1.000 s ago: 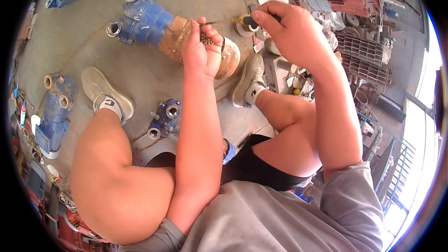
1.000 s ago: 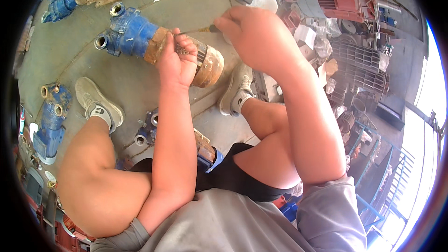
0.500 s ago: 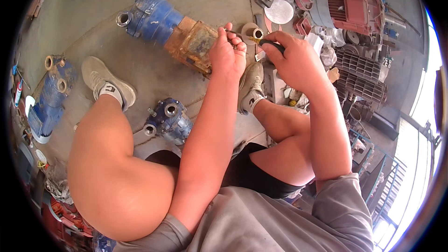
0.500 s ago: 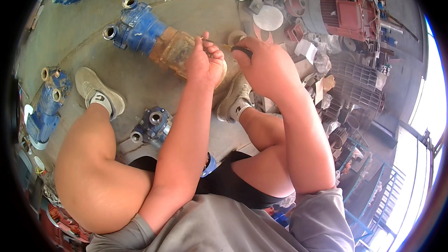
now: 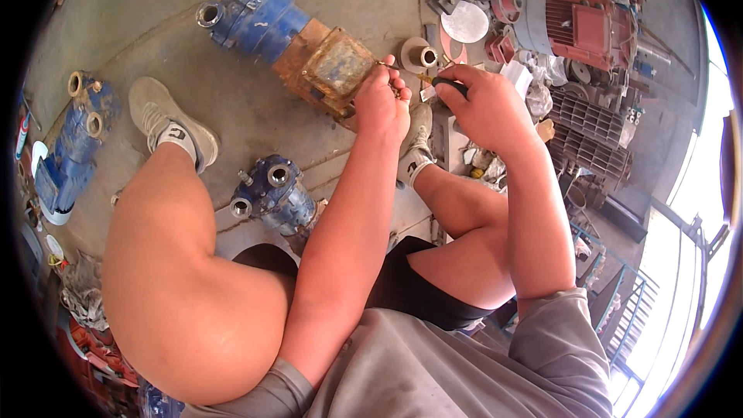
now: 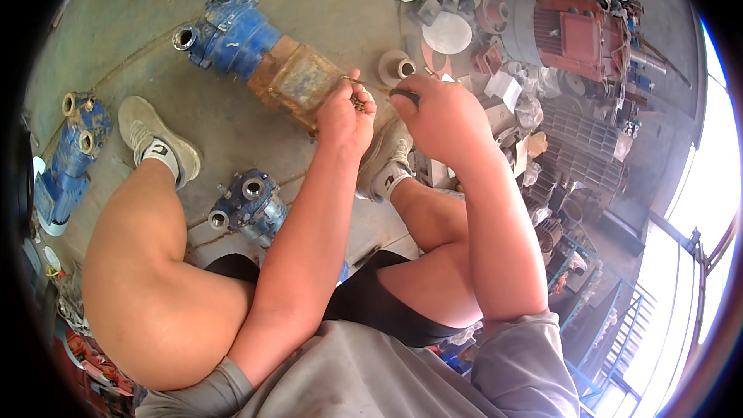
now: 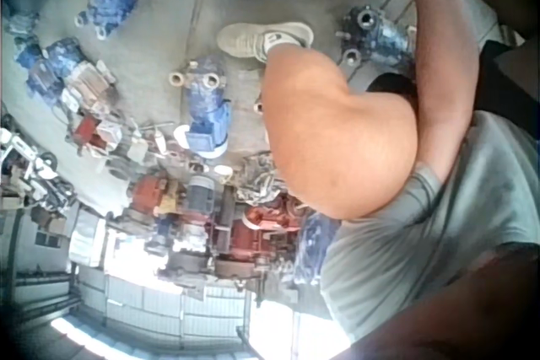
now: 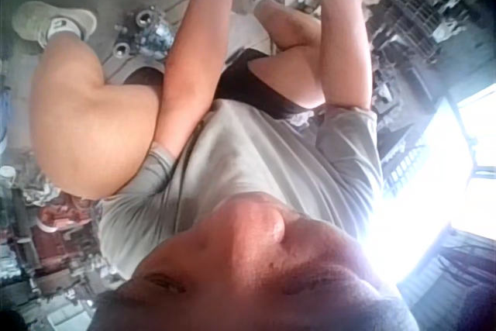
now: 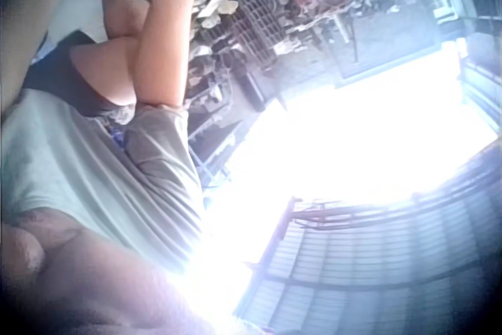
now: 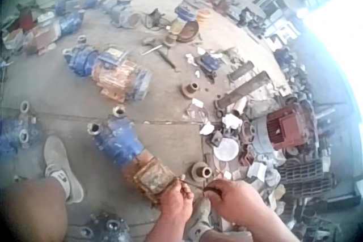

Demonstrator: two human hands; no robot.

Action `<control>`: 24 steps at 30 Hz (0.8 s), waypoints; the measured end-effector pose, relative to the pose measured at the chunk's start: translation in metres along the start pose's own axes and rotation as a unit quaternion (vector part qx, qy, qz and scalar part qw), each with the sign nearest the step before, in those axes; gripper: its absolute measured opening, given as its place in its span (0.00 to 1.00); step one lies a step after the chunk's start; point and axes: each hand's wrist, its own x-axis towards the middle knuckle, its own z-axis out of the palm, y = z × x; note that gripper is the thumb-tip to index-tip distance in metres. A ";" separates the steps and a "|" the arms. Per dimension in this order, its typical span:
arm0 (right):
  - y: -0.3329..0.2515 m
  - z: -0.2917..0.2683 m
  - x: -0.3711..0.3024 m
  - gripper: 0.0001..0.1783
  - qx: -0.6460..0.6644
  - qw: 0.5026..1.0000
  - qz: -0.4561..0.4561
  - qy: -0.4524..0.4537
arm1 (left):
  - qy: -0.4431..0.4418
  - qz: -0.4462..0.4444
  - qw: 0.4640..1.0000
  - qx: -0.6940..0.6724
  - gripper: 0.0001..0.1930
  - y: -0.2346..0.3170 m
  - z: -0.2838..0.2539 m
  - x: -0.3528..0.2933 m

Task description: The person sits on the floor of a workshop and uses a screwdriver to remove screws from the terminal box of a blue electric motor. They then move to a second motor and repeat the process of unscrewing the terminal cover.

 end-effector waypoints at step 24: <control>-0.015 0.011 0.017 0.15 -0.041 0.994 -0.054 0.085 | -0.009 -0.041 0.999 -0.033 0.13 0.005 0.004 -0.009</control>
